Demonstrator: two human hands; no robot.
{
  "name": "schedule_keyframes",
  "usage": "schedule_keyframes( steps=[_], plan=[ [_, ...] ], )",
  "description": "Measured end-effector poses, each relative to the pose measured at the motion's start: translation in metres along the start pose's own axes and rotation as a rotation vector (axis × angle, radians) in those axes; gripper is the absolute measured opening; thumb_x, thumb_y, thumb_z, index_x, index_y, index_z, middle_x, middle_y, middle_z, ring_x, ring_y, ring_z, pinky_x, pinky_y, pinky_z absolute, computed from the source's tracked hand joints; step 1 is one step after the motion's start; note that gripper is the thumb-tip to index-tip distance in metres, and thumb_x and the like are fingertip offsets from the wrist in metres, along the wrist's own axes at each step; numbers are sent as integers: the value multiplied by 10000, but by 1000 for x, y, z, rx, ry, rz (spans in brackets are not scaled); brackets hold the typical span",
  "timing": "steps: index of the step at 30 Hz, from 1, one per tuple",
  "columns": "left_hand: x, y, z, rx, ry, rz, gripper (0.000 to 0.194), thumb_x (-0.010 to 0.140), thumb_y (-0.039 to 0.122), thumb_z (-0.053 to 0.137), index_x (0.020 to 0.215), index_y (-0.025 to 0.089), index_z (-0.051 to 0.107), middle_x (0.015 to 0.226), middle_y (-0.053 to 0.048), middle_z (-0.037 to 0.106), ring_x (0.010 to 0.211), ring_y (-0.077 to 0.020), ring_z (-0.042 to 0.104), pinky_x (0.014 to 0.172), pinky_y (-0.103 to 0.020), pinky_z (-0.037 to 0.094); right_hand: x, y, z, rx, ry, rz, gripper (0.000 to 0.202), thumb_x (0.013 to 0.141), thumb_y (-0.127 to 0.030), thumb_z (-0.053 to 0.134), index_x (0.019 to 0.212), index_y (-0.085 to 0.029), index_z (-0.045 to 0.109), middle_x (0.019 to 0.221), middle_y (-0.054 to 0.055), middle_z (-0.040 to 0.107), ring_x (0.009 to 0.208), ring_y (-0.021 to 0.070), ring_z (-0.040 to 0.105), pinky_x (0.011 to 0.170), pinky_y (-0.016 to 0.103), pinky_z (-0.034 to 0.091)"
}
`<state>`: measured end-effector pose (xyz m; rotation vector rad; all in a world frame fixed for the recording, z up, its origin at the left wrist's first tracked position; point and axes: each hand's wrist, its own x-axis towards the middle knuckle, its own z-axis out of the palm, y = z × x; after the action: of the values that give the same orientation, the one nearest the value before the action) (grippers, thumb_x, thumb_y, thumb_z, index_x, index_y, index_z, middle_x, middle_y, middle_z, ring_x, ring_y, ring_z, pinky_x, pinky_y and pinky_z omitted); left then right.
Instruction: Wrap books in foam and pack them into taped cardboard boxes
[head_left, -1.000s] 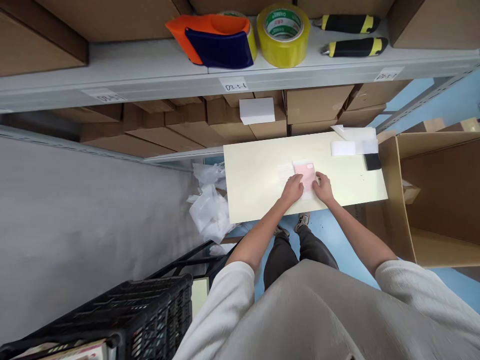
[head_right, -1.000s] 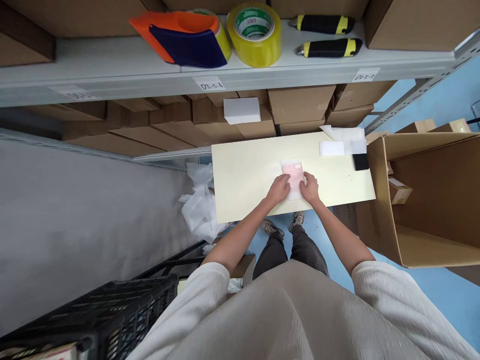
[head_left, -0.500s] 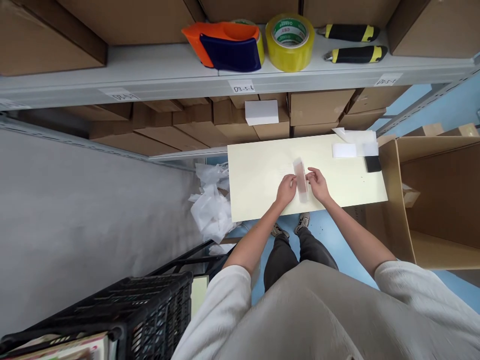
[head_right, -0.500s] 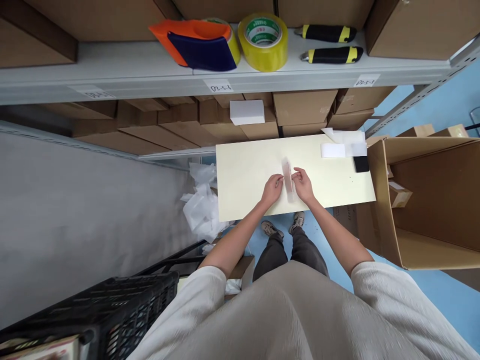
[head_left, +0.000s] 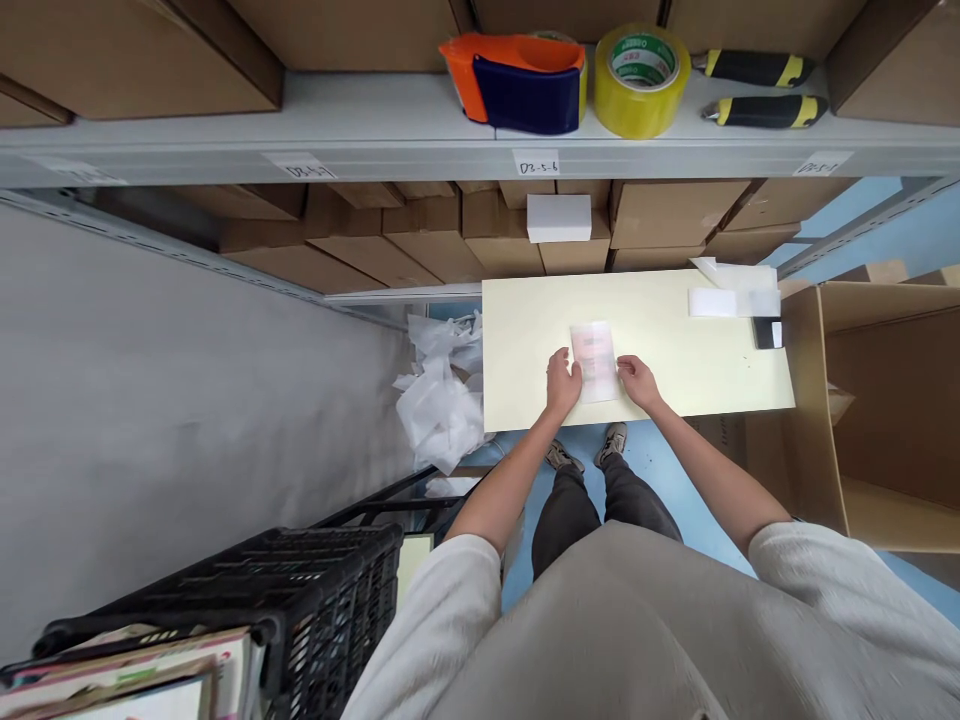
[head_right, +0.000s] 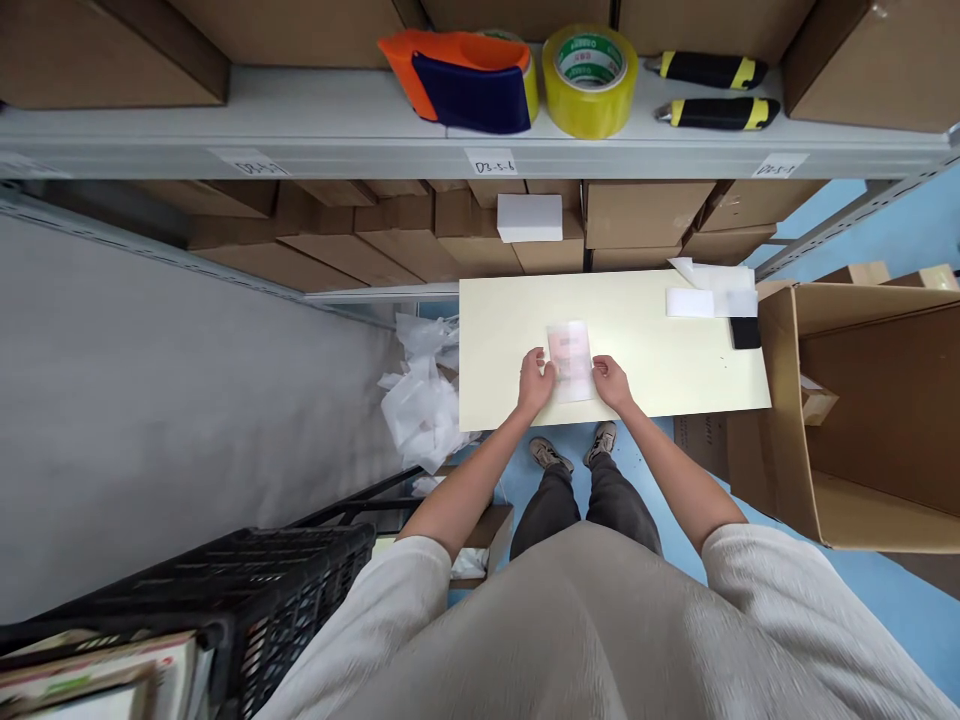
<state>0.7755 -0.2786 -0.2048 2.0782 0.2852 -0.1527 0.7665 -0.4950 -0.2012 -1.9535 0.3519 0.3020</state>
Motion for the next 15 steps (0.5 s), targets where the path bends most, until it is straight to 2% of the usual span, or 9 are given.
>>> schedule_keyframes(
  steps=[4, 8, 15],
  plan=[
    [-15, -8, 4, 23, -101, 70, 445, 976, 152, 570, 1418, 208, 591, 1421, -166, 661, 1272, -301, 674, 1172, -511, 524, -2, 1, 8, -13, -7, 3, 309, 853, -315, 618, 1136, -248, 724, 1210, 88, 806, 1148, 278, 751, 1123, 487, 578],
    [-17, -15, 0, 54, -93, 142, 472, 933, 119, 581, 1395, 215, 598, 1475, -160, 631, 1441, -323, 569, 1265, -545, 444, -1, -5, 22, 7, -36, -11, 320, 847, -320, 638, 1145, -249, 730, 1220, 84, 805, 1157, 274, 751, 1125, 478, 578],
    [5, -33, -36, 42, -33, 156, 482, 928, 102, 558, 1399, 199, 585, 1483, -174, 604, 1495, -316, 519, 1299, -529, 426, 17, -26, 70, 74, -85, -41, 351, 818, -340, 652, 1147, -249, 734, 1188, 80, 804, 1154, 276, 747, 1123, 487, 572]
  ],
)
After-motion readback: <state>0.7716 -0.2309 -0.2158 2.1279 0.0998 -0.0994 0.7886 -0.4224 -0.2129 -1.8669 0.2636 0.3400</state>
